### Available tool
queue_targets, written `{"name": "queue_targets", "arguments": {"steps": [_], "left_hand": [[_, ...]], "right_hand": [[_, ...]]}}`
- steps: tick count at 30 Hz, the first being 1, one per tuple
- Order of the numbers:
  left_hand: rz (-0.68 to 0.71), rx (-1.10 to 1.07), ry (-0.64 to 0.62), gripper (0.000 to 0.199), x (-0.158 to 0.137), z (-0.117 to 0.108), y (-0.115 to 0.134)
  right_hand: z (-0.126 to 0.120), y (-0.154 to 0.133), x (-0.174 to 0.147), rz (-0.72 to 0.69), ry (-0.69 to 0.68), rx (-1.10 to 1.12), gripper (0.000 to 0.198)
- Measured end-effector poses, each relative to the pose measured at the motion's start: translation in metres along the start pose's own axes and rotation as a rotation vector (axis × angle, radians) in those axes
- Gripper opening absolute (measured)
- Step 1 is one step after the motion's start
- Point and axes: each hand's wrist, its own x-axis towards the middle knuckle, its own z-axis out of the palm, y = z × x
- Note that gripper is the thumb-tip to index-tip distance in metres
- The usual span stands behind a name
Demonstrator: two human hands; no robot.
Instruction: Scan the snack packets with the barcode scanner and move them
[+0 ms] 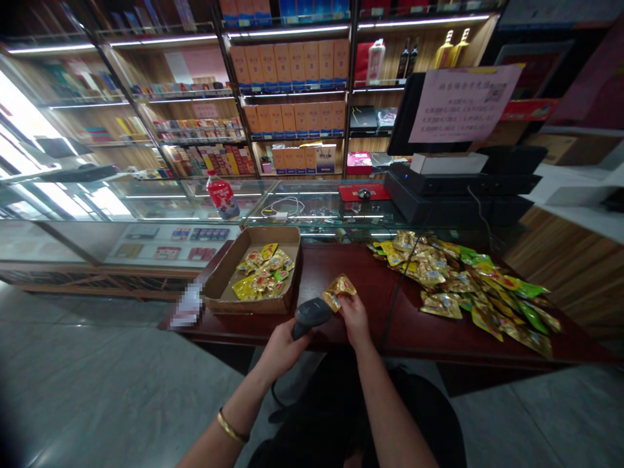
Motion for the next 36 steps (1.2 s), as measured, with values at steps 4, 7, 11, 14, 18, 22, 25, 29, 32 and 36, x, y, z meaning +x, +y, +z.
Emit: {"name": "queue_targets", "arguments": {"steps": [4,7,11,14,18,22,25,29,32,36], "left_hand": [[-0.005,-0.006,-0.002,0.013,-0.001,0.001,-0.003],[-0.003,0.005,0.017,0.014,0.002,-0.003,-0.012],[-0.008,-0.001,0.028,0.013,0.012,-0.008,-0.026],[-0.002,0.003,0.03,0.012,0.017,-0.007,-0.033],[0.009,0.002,0.04,0.012,0.02,-0.005,-0.037],[-0.027,-0.089,0.057,0.014,0.02,-0.004,-0.038],[-0.07,-0.198,0.067,0.016,0.021,-0.005,-0.04],[-0.143,-0.332,0.046,0.022,0.025,-0.005,-0.043],[-0.163,-0.373,0.054,0.026,0.027,-0.005,-0.043],[-0.15,-0.364,0.072,0.03,0.027,-0.006,-0.043]], "right_hand": [[-0.001,-0.002,-0.004,0.0,-0.008,0.009,0.049],[-0.003,-0.006,-0.003,0.023,0.025,0.016,0.048],[0.019,-0.021,0.003,0.031,0.046,-0.012,0.042],[0.061,-0.036,0.016,-0.017,-0.144,-0.069,0.042],[0.104,-0.055,0.049,-0.165,-0.3,-0.475,0.043],[0.075,-0.081,0.091,-0.323,-0.078,-0.86,0.046],[0.023,-0.102,0.123,-0.37,0.132,-1.078,0.056],[-0.035,-0.121,0.164,-0.434,0.357,-1.699,0.063],[-0.053,-0.125,0.18,-0.363,0.363,-1.89,0.06],[-0.057,-0.113,0.17,-0.472,0.302,-2.042,0.047]]}}
